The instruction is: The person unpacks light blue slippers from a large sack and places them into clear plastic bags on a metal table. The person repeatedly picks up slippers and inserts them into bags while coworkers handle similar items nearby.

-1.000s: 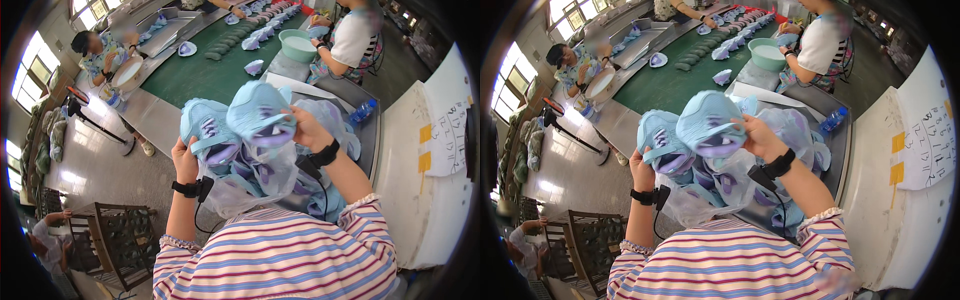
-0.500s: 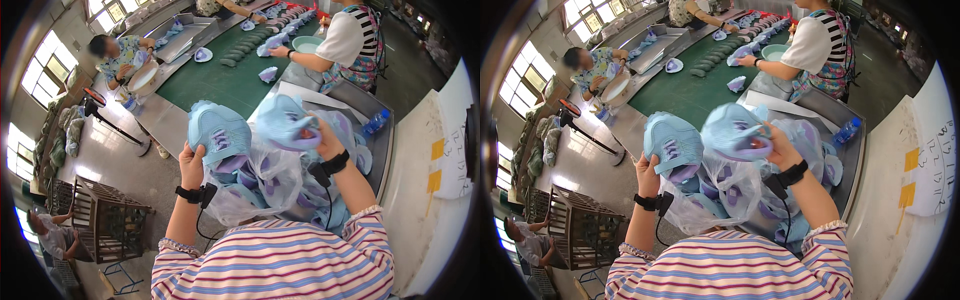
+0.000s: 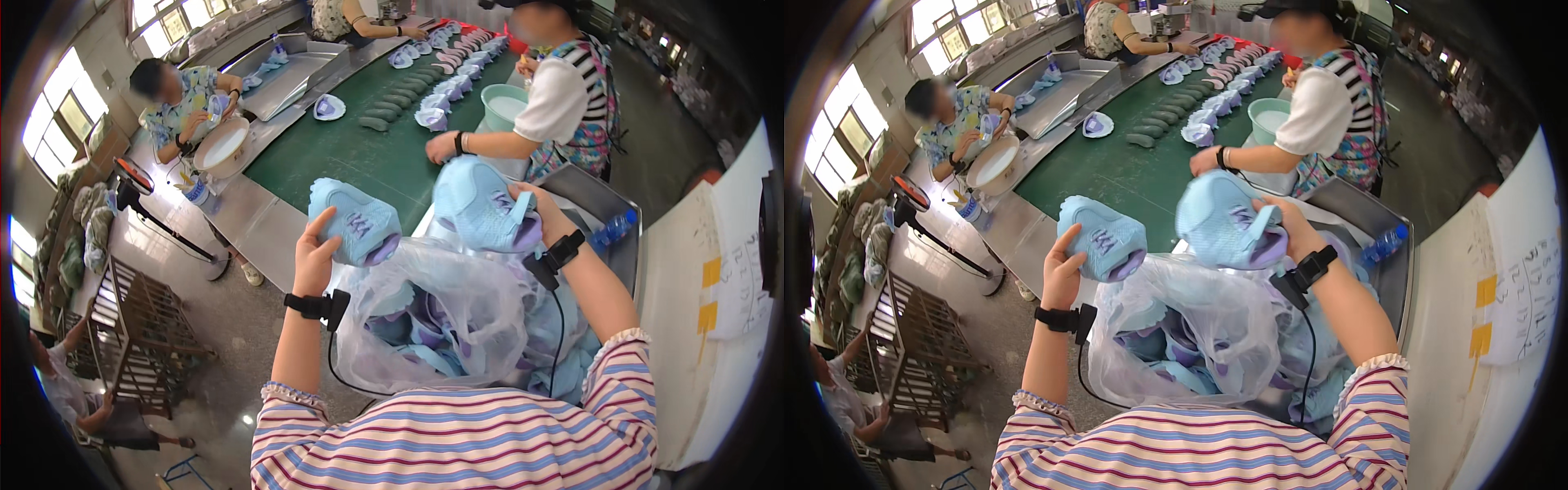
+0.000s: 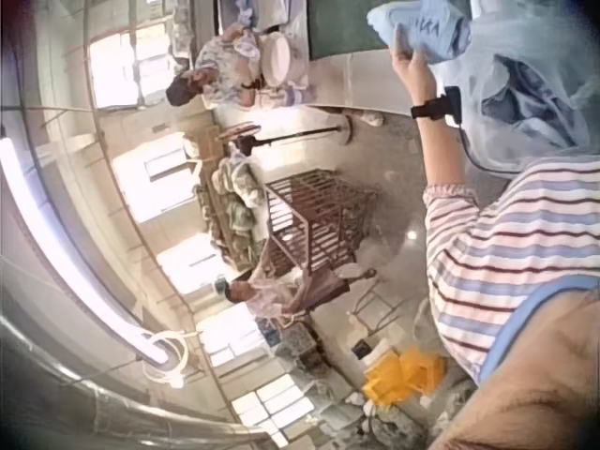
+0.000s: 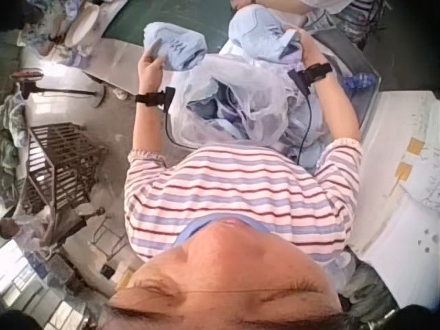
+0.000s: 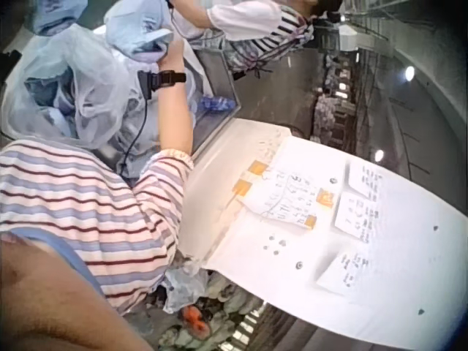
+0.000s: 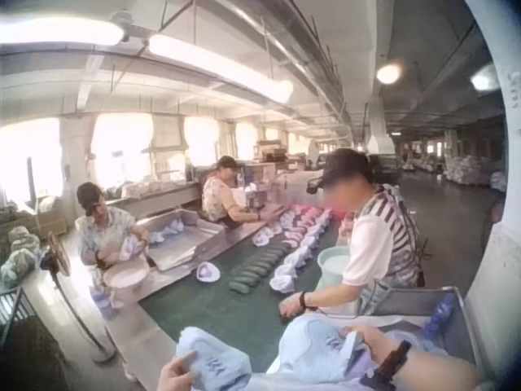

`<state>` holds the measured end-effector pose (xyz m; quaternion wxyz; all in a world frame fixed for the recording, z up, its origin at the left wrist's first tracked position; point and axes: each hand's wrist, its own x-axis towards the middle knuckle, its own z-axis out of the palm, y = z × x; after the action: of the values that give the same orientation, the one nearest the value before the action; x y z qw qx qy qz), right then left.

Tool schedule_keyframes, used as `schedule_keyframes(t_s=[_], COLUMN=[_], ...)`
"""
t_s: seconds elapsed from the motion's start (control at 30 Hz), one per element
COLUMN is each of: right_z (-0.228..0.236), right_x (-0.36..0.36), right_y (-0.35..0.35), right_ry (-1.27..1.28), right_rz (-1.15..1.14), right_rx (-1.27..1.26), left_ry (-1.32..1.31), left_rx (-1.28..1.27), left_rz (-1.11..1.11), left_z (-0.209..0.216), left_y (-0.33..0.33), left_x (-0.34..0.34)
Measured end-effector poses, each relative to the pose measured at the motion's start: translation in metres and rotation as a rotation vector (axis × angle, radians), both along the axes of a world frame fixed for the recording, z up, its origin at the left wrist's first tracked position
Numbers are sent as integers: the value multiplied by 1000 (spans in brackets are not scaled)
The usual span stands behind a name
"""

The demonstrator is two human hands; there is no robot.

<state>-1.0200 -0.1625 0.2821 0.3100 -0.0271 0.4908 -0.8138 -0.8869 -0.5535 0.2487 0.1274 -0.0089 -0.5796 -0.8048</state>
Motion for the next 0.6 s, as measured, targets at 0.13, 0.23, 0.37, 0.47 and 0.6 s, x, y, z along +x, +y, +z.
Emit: schedule_keyframes(t_s=[0.13,0.23,0.37,0.47,0.6], right_z=[-76,-117,-98,-18,-4], right_x=[-48,-77,-90,-57,9], right_y=[-7,7,38,-19,-123], right_ry=[-34,76,164,159,699], right_rz=[-52,-4,-29,273,387], right_rx=[246,599,476,104,227], left_ry=[-10,-30,-30,56,159], left_rx=[164,191,103,60,172], left_rz=[-20,22,50,38,-118], left_z=[-33,-57,-55,-60,-35], left_y=[-23,-41,-47,-31,25], left_x=[0,-6,-13,-20,-31])
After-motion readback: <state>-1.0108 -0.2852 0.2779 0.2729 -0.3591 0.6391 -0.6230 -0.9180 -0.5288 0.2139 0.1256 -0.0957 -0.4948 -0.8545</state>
